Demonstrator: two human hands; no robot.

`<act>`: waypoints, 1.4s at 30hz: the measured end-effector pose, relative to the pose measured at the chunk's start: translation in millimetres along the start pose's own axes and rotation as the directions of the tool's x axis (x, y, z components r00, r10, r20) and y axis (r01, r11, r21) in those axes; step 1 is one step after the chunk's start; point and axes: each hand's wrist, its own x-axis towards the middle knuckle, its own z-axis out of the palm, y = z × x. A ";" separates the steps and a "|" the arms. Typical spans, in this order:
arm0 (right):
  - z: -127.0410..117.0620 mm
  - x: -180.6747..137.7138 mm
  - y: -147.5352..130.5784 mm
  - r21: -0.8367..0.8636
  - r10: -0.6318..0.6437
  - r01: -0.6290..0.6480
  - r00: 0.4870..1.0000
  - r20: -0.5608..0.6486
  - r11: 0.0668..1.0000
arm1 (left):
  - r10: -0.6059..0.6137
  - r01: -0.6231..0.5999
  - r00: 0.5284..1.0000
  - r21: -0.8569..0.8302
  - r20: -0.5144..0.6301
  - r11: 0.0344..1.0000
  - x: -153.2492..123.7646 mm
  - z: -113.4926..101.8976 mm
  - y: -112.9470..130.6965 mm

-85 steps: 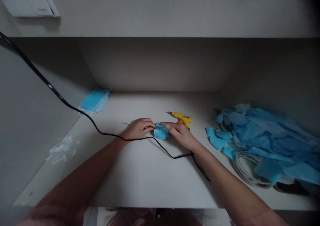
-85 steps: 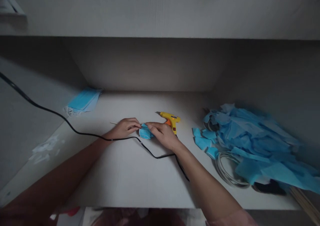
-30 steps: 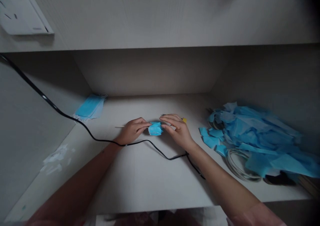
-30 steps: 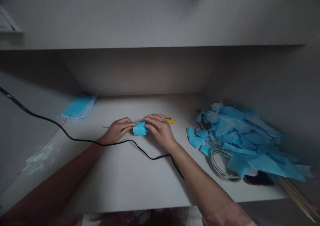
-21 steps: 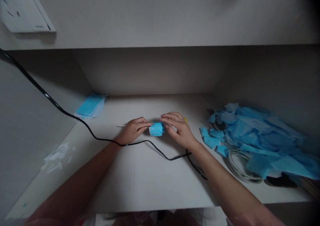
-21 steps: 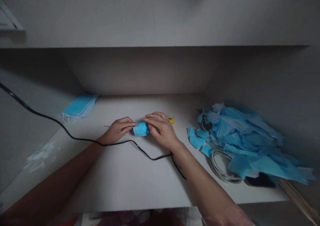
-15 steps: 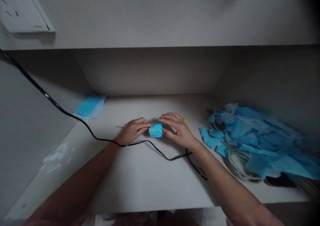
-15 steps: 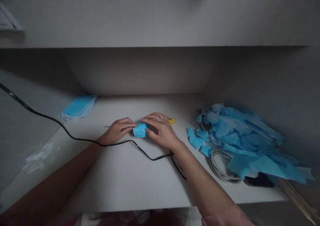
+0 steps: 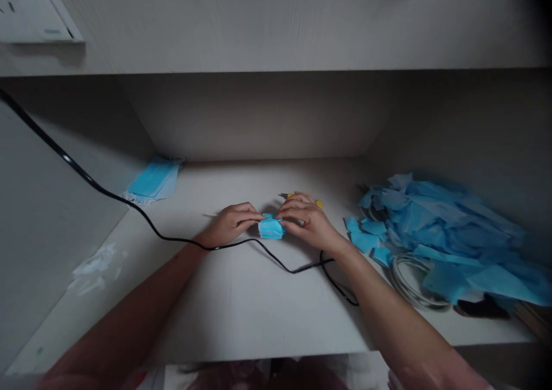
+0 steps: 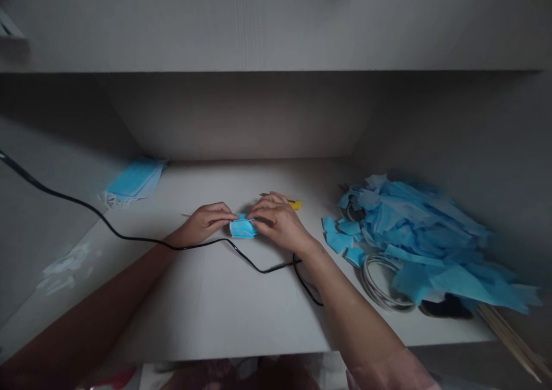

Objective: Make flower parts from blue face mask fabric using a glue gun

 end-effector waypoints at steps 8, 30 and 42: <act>3.4 0.0 -0.9 0.003 0.037 -0.037 0.999 0.004 0.999 | -0.031 0.032 0.999 -0.082 0.017 0.996 3.0 0.4 6.6; 21.5 -1.7 1.9 0.615 0.572 -0.357 0.797 -0.192 0.703 | -0.465 0.304 0.856 -0.505 -0.228 0.808 -1.7 -10.6 -7.6; 8.6 -2.3 -14.4 0.574 0.579 -0.359 0.773 -0.259 0.736 | -0.455 0.289 0.860 -0.513 -0.231 0.808 -1.5 -8.5 -5.9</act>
